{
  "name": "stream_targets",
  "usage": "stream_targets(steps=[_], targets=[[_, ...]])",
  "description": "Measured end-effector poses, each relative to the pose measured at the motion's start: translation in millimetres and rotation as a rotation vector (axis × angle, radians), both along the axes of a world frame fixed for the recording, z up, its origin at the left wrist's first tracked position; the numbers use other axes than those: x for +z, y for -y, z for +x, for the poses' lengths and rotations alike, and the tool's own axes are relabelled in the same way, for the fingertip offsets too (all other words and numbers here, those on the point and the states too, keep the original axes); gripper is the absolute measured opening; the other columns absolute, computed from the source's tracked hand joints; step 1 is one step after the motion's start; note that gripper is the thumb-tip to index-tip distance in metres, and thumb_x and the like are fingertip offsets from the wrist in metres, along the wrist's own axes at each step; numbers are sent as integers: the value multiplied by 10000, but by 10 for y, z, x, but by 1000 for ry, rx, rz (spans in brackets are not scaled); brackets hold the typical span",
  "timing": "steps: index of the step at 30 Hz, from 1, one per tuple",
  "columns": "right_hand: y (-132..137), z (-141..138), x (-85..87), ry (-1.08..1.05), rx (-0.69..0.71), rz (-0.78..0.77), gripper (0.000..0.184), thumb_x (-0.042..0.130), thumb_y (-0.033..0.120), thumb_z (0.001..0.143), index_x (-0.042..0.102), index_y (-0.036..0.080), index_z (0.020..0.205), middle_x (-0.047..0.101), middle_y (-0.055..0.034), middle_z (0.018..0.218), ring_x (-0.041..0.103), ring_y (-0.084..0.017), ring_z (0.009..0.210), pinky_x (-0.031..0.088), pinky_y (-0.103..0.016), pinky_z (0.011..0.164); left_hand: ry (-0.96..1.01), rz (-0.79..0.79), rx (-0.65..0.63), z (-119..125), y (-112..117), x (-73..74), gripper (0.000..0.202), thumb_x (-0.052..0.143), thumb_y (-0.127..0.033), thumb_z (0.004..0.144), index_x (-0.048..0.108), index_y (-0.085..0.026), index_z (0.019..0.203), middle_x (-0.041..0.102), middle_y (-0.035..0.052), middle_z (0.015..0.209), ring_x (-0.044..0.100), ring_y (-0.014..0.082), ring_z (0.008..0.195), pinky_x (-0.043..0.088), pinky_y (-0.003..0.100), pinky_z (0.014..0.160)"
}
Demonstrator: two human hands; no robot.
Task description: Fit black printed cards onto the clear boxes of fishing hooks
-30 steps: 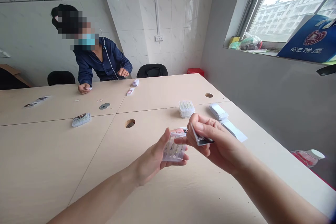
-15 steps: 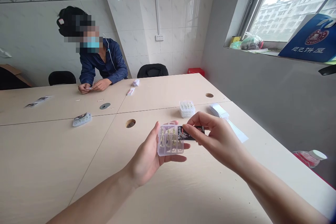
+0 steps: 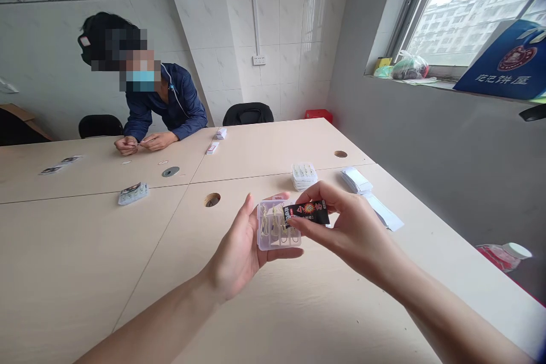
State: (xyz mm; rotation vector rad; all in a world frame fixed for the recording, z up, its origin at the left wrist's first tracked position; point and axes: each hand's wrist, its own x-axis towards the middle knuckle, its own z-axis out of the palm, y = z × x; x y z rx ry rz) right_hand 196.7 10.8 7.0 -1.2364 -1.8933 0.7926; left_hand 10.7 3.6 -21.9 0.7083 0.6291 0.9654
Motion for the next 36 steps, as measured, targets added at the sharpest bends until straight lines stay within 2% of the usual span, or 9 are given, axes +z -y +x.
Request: stream_targets(steps=[5,12,19,25,32,36], targets=[[-1,-10,27,-18,-2,22,138,677,313,823,564,245,861,672,26,785,572,-144,656,428,-258,539,12,17,-16,7,20,26,564,302,-559,967,534,-207,1342,639,110,1265,599,252,1127,524,488,941],[9,-40,35,-33,-13,25,129,674,302,822,569,237,862,679,3,795,579,-152,646,431,-266,544,39,58,-36,15,36,30,518,279,-473,999,482,-197,1387,607,127,1330,588,264,1180,494,498,977],[-24,25,48,-21,-70,59,137,602,358,894,596,236,834,672,-3,734,549,-151,604,398,-279,524,21,49,-29,18,37,36,500,293,-457,998,482,-215,1393,575,113,1375,587,301,1195,484,500,975],[-6,19,53,-73,-78,63,173,594,362,906,601,234,791,646,7,676,529,-139,570,373,-275,508,16,57,-43,17,38,49,535,283,-495,989,485,-204,1390,583,121,1357,578,319,1203,473,501,979],[8,-47,15,-105,-26,-21,203,581,370,910,576,226,767,666,-13,750,569,-168,647,389,-292,531,-25,65,-50,12,68,11,602,251,-578,967,494,-219,1385,604,108,1321,553,279,1208,476,494,989],[15,-87,-9,-143,-17,-19,221,593,340,901,554,218,721,633,4,685,516,-144,600,368,-275,509,-55,84,-63,9,79,6,628,233,-605,956,488,-229,1391,589,101,1342,505,287,1265,449,500,1024]])
